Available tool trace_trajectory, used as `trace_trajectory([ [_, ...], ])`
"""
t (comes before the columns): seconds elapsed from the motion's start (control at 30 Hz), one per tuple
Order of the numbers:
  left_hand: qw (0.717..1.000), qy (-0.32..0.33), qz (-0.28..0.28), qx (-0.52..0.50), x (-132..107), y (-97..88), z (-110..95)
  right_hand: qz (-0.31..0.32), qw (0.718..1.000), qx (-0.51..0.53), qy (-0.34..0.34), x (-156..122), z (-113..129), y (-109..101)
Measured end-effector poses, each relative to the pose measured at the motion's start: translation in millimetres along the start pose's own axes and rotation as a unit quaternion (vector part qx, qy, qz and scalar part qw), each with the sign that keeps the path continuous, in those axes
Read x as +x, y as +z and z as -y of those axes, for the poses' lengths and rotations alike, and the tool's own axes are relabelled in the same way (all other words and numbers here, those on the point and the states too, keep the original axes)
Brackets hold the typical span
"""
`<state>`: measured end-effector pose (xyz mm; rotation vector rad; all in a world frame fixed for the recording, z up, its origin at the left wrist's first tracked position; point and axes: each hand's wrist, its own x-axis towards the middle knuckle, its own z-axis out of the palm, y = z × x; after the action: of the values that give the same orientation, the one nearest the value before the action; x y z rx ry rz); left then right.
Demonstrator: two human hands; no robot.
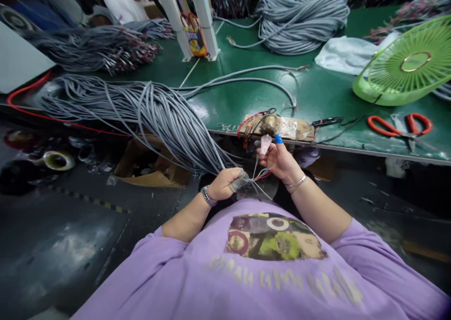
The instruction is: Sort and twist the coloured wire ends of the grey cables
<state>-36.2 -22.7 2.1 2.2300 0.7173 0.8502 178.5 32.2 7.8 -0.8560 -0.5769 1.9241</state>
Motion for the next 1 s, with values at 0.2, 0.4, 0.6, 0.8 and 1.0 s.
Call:
trace_trajectory([
  [0.2,0.998,-0.028,-0.041,-0.034,13.0,2.1,-6.5,-0.002,0.998,-0.044,-0.036,-0.4,6.2,8.8],
  [0.4,0.996,-0.063,-0.043,-0.037,23.3,6.6,-1.6,-0.028,0.998,-0.042,-0.048,0.7,1.3,10.0],
  [0.6,0.996,-0.073,-0.033,-0.028,26.9,9.4,1.6,-0.039,0.997,-0.024,-0.058,6.2,0.0,8.8],
  [0.8,0.998,-0.048,-0.031,-0.027,27.6,9.0,1.4,-0.032,0.999,-0.005,-0.041,5.1,-1.1,9.3],
  [1.0,0.999,0.01,0.005,0.03,11.4,8.1,4.3,-0.007,1.0,0.0,-0.015,-0.5,-0.9,3.4],
])
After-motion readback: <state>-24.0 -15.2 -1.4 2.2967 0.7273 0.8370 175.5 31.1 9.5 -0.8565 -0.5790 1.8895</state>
